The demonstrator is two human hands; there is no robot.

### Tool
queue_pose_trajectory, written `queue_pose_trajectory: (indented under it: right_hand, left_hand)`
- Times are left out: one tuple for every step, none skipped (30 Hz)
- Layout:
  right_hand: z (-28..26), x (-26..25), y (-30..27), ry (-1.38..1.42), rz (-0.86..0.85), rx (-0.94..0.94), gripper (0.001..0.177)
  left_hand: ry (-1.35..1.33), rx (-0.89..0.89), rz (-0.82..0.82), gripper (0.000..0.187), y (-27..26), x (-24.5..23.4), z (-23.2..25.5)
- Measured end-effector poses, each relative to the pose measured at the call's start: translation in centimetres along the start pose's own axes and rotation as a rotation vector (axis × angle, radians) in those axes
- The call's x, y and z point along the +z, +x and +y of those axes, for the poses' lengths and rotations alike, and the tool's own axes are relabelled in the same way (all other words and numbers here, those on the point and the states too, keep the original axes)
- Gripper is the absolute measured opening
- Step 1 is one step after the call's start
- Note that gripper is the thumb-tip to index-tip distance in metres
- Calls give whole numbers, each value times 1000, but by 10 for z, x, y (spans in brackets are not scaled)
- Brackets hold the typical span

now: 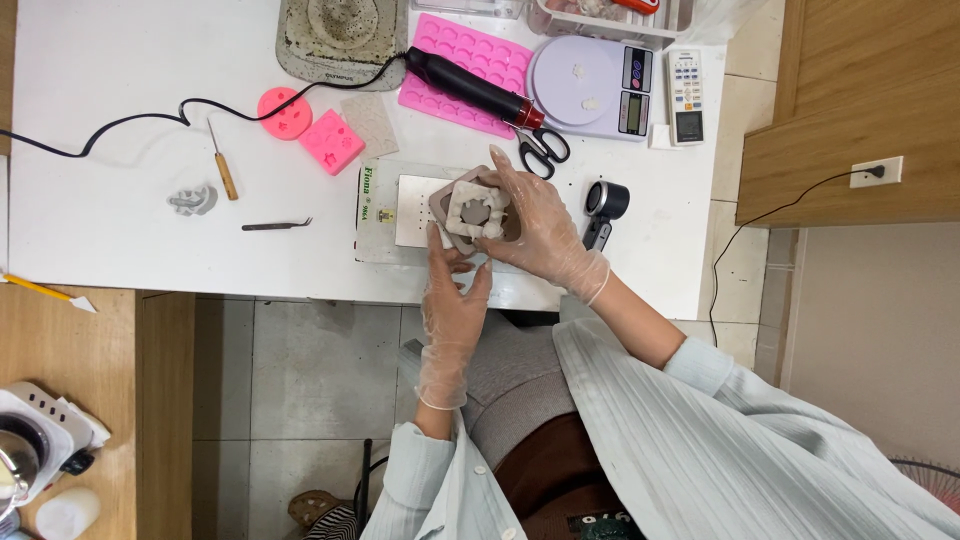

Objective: Making a decorative candle using a mold and melted wax.

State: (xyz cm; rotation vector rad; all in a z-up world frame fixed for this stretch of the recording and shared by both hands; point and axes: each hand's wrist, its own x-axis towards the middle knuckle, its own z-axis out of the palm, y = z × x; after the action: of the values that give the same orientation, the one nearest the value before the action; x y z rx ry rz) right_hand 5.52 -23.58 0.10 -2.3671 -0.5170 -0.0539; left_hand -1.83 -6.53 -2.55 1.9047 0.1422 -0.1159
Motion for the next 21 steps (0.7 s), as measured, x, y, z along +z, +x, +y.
queue_pose_trajectory:
  right_hand:
    - [2, 0, -2, 0, 1, 2, 125]
    - [4, 1, -4, 1, 5, 21, 125]
    - [5, 2, -6, 3, 8, 40, 125]
    - [4, 2, -8, 4, 9, 42, 125]
    - [5, 1, -9, 13, 24, 27, 126]
    - [5, 1, -10, 22, 40, 13, 127]
    - [4, -1, -11, 20, 42, 14, 127]
    - [2, -2, -13, 67, 44, 41, 125]
    - [1, -3, -15, 115, 43, 67, 123]
    - [3, -1, -18, 115, 43, 70, 123]
    - [6, 1, -20, 164, 68, 73, 121]
    - [8, 3, -22, 214, 92, 76, 119]
    - [9, 4, -22, 214, 92, 78, 119]
    - [9, 5, -23, 225, 96, 60, 116]
    - [11, 5, -23, 234, 102, 41, 114]
    - [10, 4, -22, 232, 105, 43, 114]
    - [9, 3, -21, 238, 94, 52, 113]
    - [8, 3, -21, 244, 84, 61, 113]
    - [8, 2, -21, 244, 87, 63, 113]
    - [9, 1, -20, 249, 83, 68, 113]
    - [9, 0, -20, 255, 79, 73, 113]
  left_hand:
    - [0, 0, -2, 91, -1, 0, 1]
    - [-4, -6, -4, 91, -1, 0, 1]
    - [-7, -12, -5, 91, -2, -1, 2]
    - [-6, -12, -6, 91, -1, -4, 4]
    - [75, 19, 33, 91, 1, -6, 7]
    - [155, 50, 73, 92, 2, -8, 9]
    - [155, 52, 70, 92, 9, -17, 8]
    - [351, 159, 76, 93, 16, -25, 6]
    - [547, 264, 81, 93, 22, -33, 4]
    - [546, 264, 78, 93, 32, -42, 8]
    - [623, 310, 11, 92, 43, -52, 11]
    - [699, 355, -57, 90, 54, -62, 14]
    - [699, 354, -59, 90, 61, -68, 16]
    - [681, 405, -125, 92, 68, -75, 18]
    - [660, 459, -191, 94, 77, -80, 20]
    - [659, 461, -193, 94, 83, -81, 22]
    - [654, 469, -257, 94, 88, -83, 23]
    - [649, 476, -321, 94, 93, -85, 25]
    - [649, 478, -324, 94, 96, -85, 27]
    - [646, 481, -365, 92, 99, -85, 28]
    - [642, 483, -406, 91, 102, -85, 30]
